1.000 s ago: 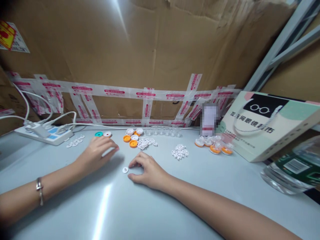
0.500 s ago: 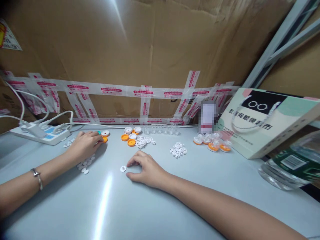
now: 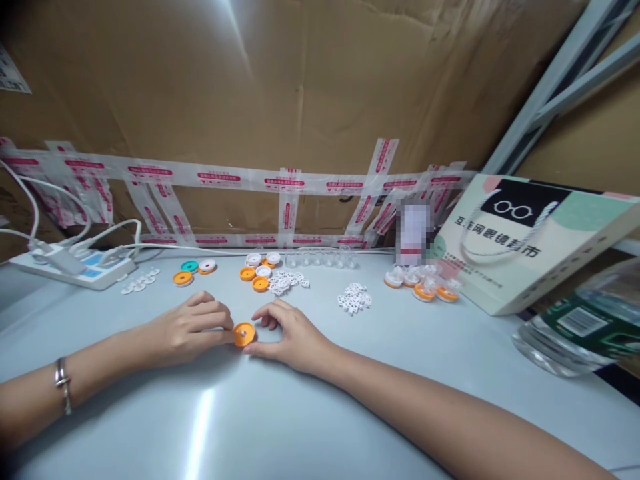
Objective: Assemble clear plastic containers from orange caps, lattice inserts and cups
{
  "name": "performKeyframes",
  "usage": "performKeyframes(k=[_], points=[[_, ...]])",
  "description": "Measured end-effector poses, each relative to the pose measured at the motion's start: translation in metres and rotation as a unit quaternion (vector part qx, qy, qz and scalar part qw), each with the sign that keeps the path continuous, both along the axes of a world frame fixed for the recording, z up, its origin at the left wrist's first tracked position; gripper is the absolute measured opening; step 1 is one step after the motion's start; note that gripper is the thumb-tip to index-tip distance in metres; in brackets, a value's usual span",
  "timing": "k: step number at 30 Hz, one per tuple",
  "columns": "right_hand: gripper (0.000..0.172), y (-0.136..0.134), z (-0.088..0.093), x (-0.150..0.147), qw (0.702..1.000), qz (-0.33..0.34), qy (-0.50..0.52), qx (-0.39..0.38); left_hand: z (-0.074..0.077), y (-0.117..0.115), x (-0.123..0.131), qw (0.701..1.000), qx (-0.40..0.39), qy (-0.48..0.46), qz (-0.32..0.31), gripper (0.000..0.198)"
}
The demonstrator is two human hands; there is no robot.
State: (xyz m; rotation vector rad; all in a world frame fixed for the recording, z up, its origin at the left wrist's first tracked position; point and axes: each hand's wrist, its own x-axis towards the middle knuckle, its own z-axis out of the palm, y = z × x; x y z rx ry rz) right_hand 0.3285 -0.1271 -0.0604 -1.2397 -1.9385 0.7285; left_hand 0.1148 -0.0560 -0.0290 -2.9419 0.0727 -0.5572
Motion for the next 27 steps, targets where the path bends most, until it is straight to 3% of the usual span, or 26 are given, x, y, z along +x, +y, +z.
performKeyframes(k=[20,23,25,27], points=[[0.025,0.0,0.005,-0.006,0.998,-0.003,-0.063,-0.006,0.001,-0.001,0.004,0.997,-0.052,0.054,0.034,0.03],[0.021,0.0,0.004,-0.007,0.998,-0.004,-0.061,-0.009,0.016,0.009,-0.001,0.99,-0.081,0.063,0.095,0.026],[0.019,-0.001,0.004,-0.007,0.998,-0.007,-0.062,-0.013,0.031,0.022,-0.012,0.976,-0.104,0.071,0.179,0.022],[0.018,-0.001,0.004,-0.007,0.998,-0.009,-0.061,-0.015,0.048,0.037,-0.028,0.941,-0.146,0.135,0.275,0.018]])
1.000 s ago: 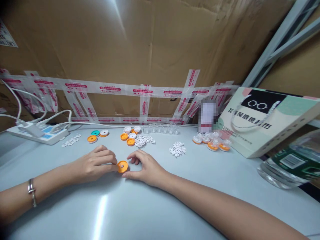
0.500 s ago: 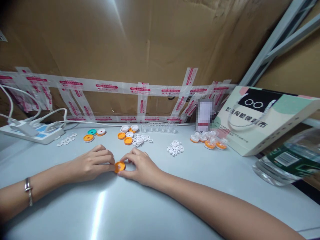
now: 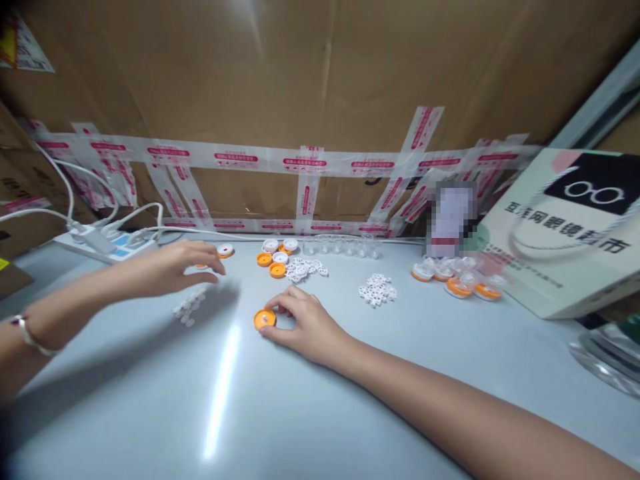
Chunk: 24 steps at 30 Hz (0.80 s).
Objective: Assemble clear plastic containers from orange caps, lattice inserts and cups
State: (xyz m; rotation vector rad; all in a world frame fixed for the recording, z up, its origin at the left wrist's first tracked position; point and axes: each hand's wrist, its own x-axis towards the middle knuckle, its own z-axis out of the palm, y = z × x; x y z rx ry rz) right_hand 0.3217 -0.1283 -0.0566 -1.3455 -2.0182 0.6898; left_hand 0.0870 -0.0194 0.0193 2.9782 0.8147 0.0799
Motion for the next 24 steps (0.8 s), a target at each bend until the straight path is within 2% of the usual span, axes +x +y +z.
performKeyframes(k=[2,4,6,10,16,24], points=[[0.018,0.0,-0.001,0.0,1.0,0.003,0.002,0.003,0.014,0.011,-0.017,0.99,-0.06,0.086,0.099,0.015],[0.018,0.0,-0.002,0.001,1.0,0.008,0.0,0.008,0.022,0.017,-0.033,0.963,-0.078,0.174,0.192,0.015],[0.018,0.0,-0.002,0.001,1.0,0.011,-0.004,0.013,0.024,0.019,-0.043,0.945,-0.077,0.214,0.234,0.015],[0.018,0.0,-0.003,0.001,1.0,0.011,-0.008,0.018,0.017,0.021,-0.052,0.934,-0.079,0.234,0.259,0.014],[0.018,-0.001,-0.002,0.001,1.0,0.015,-0.004,0.017,0.006,0.025,-0.052,0.934,-0.095,0.232,0.256,0.017],[0.018,-0.001,-0.001,0.001,1.0,0.011,-0.006,0.013,0.005,0.026,-0.053,0.936,-0.109,0.229,0.244,0.017]])
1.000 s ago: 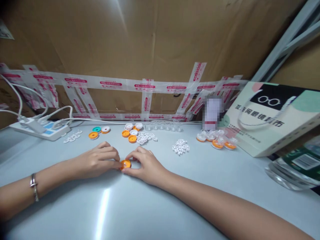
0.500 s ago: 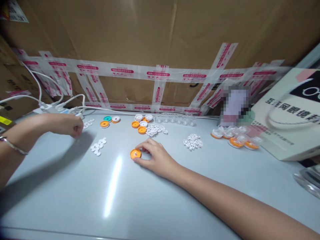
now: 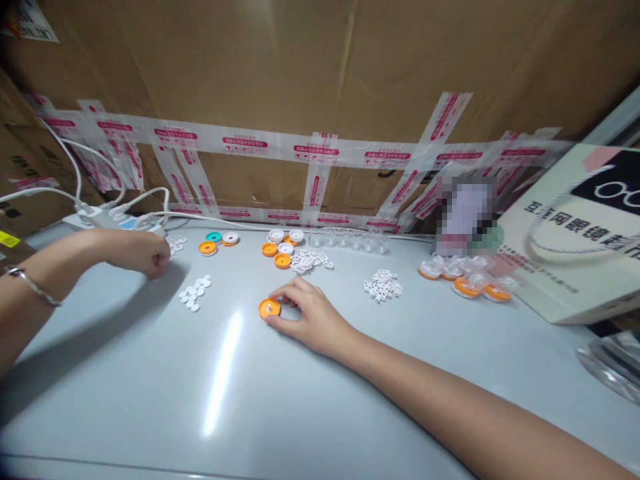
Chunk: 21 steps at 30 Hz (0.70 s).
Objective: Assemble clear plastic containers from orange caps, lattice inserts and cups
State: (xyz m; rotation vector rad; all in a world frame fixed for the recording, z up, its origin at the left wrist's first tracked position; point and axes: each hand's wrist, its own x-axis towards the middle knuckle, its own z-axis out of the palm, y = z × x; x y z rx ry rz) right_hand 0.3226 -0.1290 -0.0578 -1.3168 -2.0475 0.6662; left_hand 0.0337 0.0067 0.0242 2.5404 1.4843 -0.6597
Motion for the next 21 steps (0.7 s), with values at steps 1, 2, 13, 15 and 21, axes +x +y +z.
performKeyframes(k=[1,2,13,15,21], points=[[0.018,0.0,0.0,0.0,1.0,0.0,0.001,-0.001,0.0,0.0,0.0,1.0,-0.002,-0.002,-0.001,0.016],[0.018,0.0,0.0,0.0,1.0,0.001,0.002,-0.002,0.001,0.0,-0.001,1.0,-0.005,-0.004,-0.001,0.016],[0.019,0.0,-0.001,0.0,1.0,0.001,0.011,-0.01,0.011,-0.004,0.007,0.993,0.003,-0.106,-0.043,0.014],[0.021,0.001,-0.001,0.0,1.0,0.0,0.011,-0.006,0.011,-0.015,0.024,0.984,0.023,-0.159,-0.077,0.012],[0.024,0.001,-0.001,-0.001,1.0,0.004,0.013,0.003,-0.025,-0.063,0.085,0.877,0.095,-0.403,-0.244,0.012]])
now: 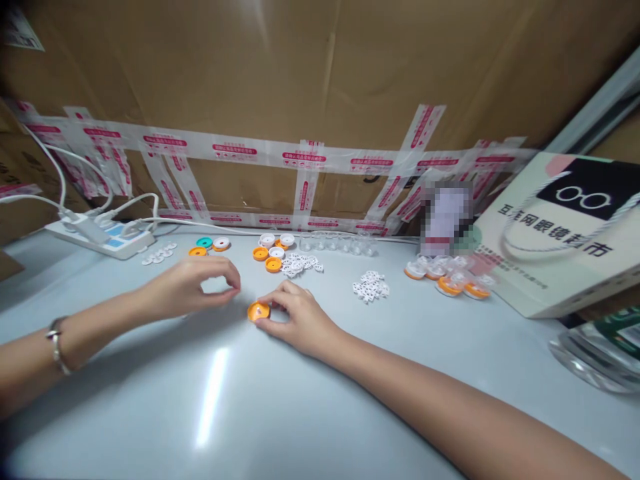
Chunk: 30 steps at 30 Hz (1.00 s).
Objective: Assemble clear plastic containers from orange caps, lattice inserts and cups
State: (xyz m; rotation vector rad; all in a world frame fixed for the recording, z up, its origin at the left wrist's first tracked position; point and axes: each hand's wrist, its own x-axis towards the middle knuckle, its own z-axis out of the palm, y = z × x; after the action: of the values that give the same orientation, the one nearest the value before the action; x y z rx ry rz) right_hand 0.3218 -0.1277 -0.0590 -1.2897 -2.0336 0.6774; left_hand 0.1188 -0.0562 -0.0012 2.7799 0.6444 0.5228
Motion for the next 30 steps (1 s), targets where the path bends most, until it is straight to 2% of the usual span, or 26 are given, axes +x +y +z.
performKeyframes(k=[3,6,23,30], points=[[0.023,0.0,0.001,0.0,1.0,0.004,-0.005,0.008,-0.023,-0.011,0.015,0.997,0.046,-0.044,-0.042,0.014],[0.02,0.0,0.002,-0.001,1.0,0.003,-0.008,0.008,-0.035,-0.012,0.018,0.995,0.063,-0.059,-0.051,0.011],[0.018,0.0,0.002,0.0,1.0,0.0,-0.001,0.009,-0.041,-0.008,0.016,0.978,0.157,-0.066,-0.123,0.012],[0.023,-0.001,0.001,0.001,1.0,-0.001,0.004,0.009,-0.041,-0.007,0.013,0.982,0.129,-0.063,-0.119,0.011]])
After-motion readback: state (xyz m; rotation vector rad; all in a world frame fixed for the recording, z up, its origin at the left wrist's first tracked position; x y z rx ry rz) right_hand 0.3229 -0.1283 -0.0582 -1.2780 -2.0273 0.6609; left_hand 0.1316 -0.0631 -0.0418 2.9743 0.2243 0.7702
